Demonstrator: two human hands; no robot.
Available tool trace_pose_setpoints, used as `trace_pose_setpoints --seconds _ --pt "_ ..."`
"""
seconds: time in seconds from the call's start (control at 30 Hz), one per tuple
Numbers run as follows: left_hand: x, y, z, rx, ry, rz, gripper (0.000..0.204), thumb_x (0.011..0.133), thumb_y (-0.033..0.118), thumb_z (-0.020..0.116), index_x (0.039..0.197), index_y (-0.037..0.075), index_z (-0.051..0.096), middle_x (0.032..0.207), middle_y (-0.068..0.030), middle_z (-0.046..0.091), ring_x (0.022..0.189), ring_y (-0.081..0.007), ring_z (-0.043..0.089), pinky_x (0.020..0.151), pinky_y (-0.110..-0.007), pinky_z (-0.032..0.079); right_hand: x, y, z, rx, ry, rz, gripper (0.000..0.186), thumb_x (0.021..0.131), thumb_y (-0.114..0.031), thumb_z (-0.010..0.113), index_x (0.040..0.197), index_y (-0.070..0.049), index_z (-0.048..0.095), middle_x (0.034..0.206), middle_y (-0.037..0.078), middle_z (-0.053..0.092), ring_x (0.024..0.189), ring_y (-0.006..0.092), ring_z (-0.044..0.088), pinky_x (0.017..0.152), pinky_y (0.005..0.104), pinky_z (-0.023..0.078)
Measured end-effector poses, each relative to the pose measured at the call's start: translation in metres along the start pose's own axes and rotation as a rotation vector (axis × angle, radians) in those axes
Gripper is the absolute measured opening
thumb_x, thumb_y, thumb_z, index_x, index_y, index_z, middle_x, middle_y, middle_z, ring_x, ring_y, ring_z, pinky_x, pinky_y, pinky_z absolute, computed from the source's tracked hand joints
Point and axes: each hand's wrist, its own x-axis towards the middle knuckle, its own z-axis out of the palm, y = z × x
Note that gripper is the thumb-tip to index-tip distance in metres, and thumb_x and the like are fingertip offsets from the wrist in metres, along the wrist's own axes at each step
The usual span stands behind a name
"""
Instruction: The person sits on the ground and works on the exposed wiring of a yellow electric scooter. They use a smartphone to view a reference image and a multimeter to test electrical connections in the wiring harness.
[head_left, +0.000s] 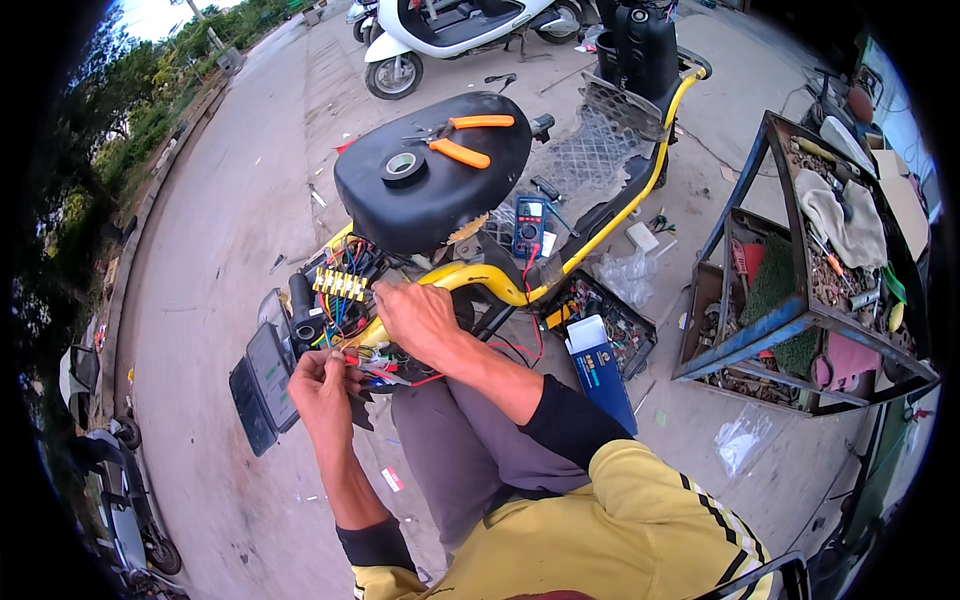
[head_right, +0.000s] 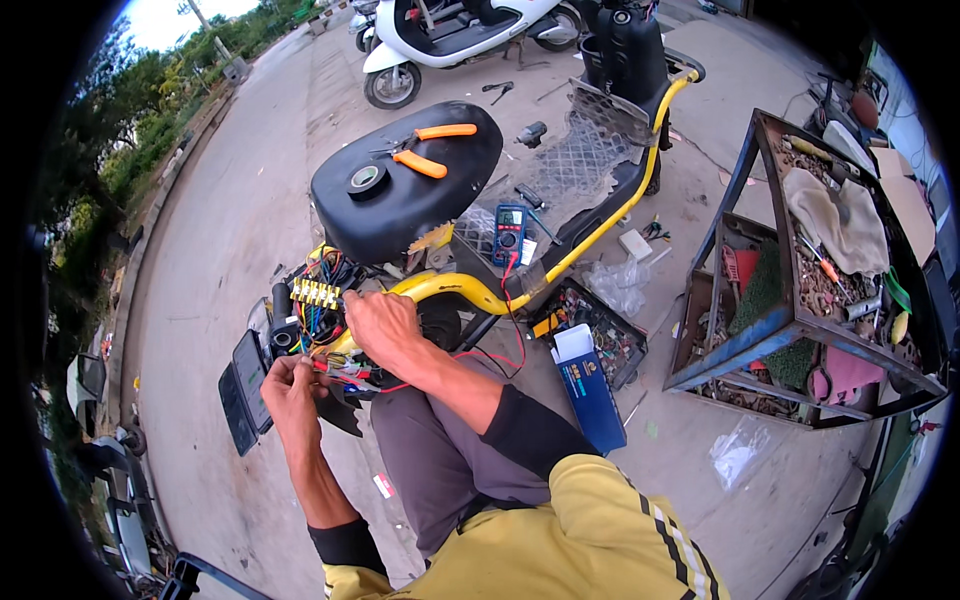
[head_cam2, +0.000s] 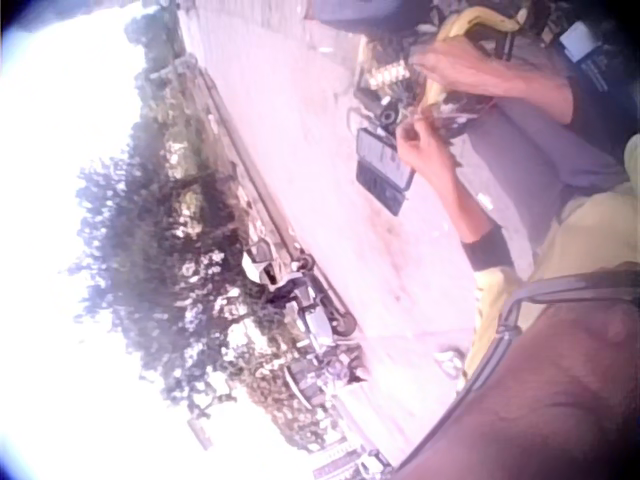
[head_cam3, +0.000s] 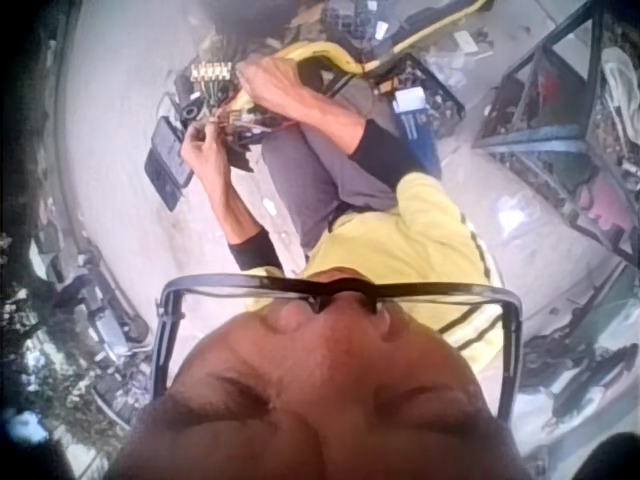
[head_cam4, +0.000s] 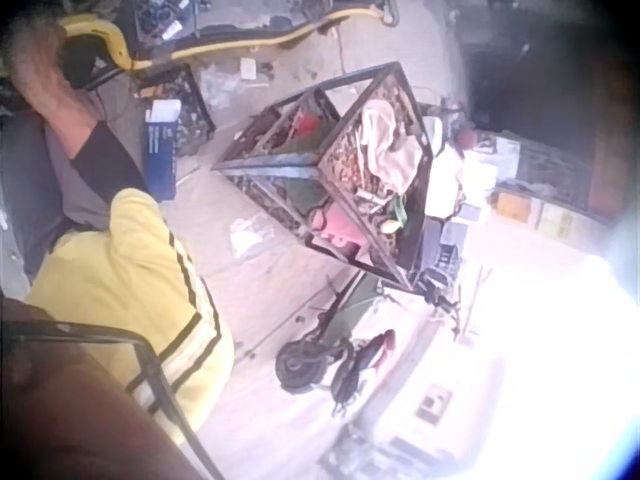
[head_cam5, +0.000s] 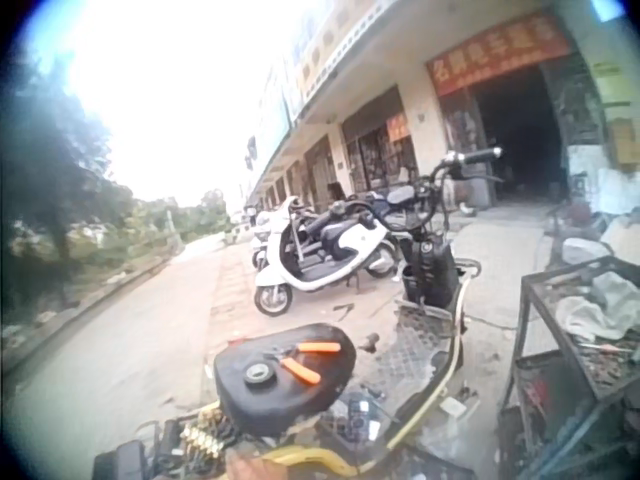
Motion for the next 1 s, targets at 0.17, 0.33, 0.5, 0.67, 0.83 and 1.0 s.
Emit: trace_pose_setpoints --seconds 0.17,0.33,0.5,0.67,0.83,1.0 --pt "0.001 -0.0009 0.001 -0.016 -0.004 0.01 0.015 0.104 0.007 0.06 0.094 -0.003 0.065 0.087 -0.0092 0.073 0.065 -0.0088 0.064 0.058 -0.023 0.05 0.0012 0.0012 0.0002 0.008 0.005 -0.013 0.016 0.093 -0.015 0.065 0.089 0.0 0.067 0.072 0.021 0.07 0.067 0.0391 0.072 0.06 0.0513 0.056" --pt "0.0003 -0.0021 -0.0009 0.003 -0.001 0.023 0.016 0.103 0.009 0.06 0.096 -0.003 0.066 0.089 -0.0096 0.073 0.066 -0.0092 0.064 0.057 -0.022 0.05 0.002 -0.0009 -0.0018 0.018 -0.009 -0.016 0.016 0.092 -0.014 0.065 0.088 0.001 0.068 0.069 0.021 0.069 0.066 0.0388 0.072 0.06 0.0513 0.056" --pt "0.0004 -0.0014 -0.0004 0.009 -0.012 0.023 0.016 0.103 0.01 0.06 0.096 -0.003 0.067 0.09 -0.0097 0.073 0.066 -0.0092 0.064 0.057 -0.022 0.049 0.0012 -0.0001 -0.0026 0.017 0.004 -0.014 0.016 0.093 -0.013 0.063 0.087 0.001 0.067 0.068 0.021 0.069 0.065 0.0387 0.072 0.059 0.0509 0.056" --pt "-0.0005 -0.0019 0.0003 -0.001 -0.007 0.027 0.017 0.103 0.011 0.061 0.096 -0.003 0.067 0.09 -0.0096 0.073 0.066 -0.0092 0.064 0.057 -0.022 0.049 0.0016 -0.0003 -0.0023 0.026 0.004 -0.017 0.017 0.093 -0.013 0.063 0.086 0.001 0.067 0.067 0.021 0.068 0.064 0.0386 0.072 0.059 0.0507 0.056" --pt "-0.0018 0.0005 0.0011 0.004 -0.008 0.032 0.017 0.103 0.011 0.061 0.096 -0.003 0.067 0.089 -0.0094 0.073 0.066 -0.0092 0.064 0.057 -0.022 0.05 0.0024 0.0003 -0.0023 0.023 -0.006 -0.019 0.017 0.094 -0.013 0.062 0.086 0.002 0.067 0.067 0.021 0.068 0.064 0.0385 0.072 0.059 0.0504 0.056" --pt "-0.0015 0.0 0.0007 0.014 -0.009 0.034 0.017 0.103 0.011 0.061 0.096 -0.003 0.067 0.087 -0.0084 0.072 0.066 -0.0093 0.064 0.057 -0.022 0.05 0.0023 -0.0003 -0.0022 0.011 -0.002 -0.024 0.018 0.094 -0.013 0.062 0.087 0.002 0.068 0.067 0.021 0.068 0.064 0.0381 0.072 0.059 0.0501 0.056"
